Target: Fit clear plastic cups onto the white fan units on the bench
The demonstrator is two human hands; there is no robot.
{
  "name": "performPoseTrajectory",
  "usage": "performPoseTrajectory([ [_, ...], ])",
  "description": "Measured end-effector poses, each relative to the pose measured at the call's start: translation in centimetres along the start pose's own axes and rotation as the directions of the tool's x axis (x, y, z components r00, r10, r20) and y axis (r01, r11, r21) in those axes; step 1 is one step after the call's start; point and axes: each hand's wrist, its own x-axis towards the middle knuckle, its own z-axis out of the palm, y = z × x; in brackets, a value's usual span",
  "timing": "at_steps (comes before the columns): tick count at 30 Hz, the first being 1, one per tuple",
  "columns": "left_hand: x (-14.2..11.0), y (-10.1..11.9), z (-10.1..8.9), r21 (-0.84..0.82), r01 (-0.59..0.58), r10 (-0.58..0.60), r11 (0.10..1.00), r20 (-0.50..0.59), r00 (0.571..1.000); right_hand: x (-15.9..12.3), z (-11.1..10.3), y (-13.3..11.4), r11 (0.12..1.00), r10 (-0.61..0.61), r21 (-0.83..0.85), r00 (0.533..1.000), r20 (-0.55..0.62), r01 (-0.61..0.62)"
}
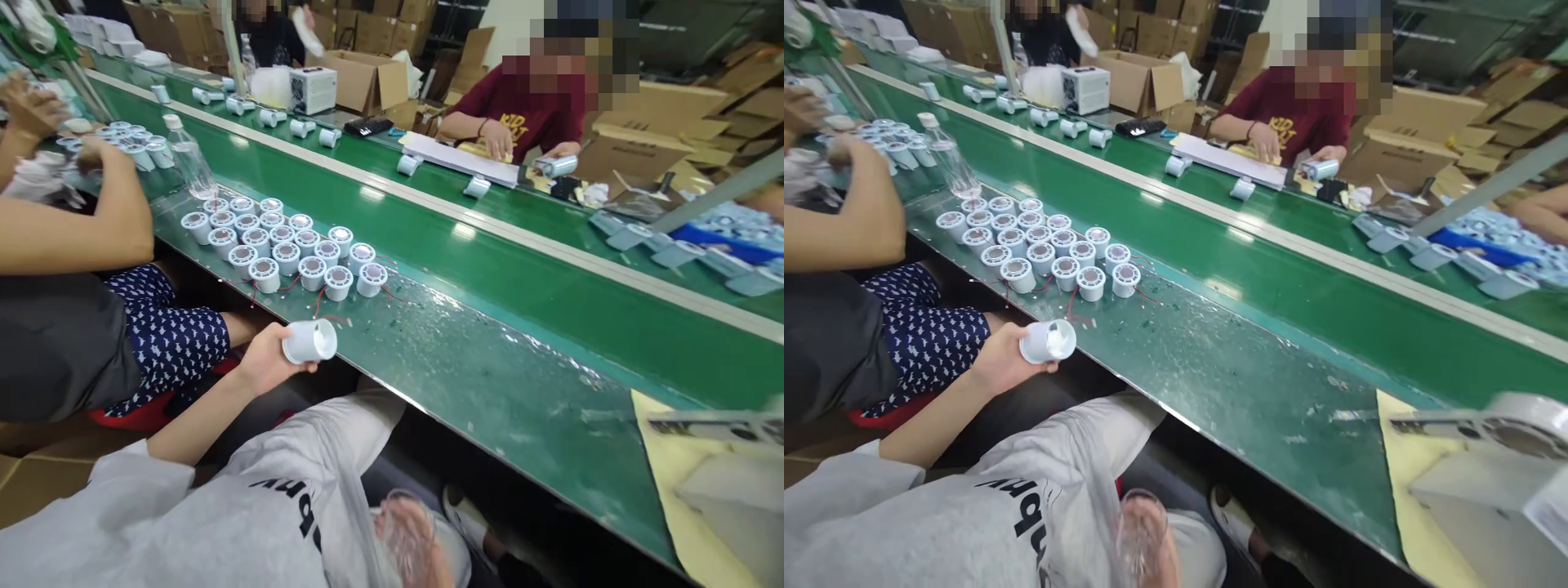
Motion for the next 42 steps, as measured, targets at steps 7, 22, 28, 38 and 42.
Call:
performPoseTrajectory([
  [7, 2.5, -5.5, 7.6, 0.458, 0.315, -0.529, 0.831, 0.478, 0.702, -0.1, 0.4, -6.8, 0.573, -0.518, -0.799, 0.836, -0.183, 0.18],
  [22, 2.4, -7.3, 13.2, 0.518, -0.653, -0.214, 0.553, 0.846, 0.489, -0.8, -1.2, -8.9, 0.91, -0.167, -0.409, 0.838, -0.519, -0.072],
  [28, 3.9, -8.2, 12.6, 0.424, -0.665, -0.173, 0.615, 0.895, 0.411, -0.9, -1.0, -9.6, 0.974, -0.121, -0.223, 0.747, -0.653, -0.038],
  [38, 2.3, -7.9, 12.9, 0.569, -0.223, -0.464, 0.791, 0.797, 0.386, -1.9, -1.9, -9.3, 0.979, -0.194, -0.07, 0.763, -0.616, 0.192],
  [42, 1.8, -7.5, 12.9, 0.599, -0.041, -0.529, 0.8, 0.736, 0.422, -2.7, -1.5, -9.3, 0.912, -0.35, -0.375, 0.791, -0.502, 0.165],
])
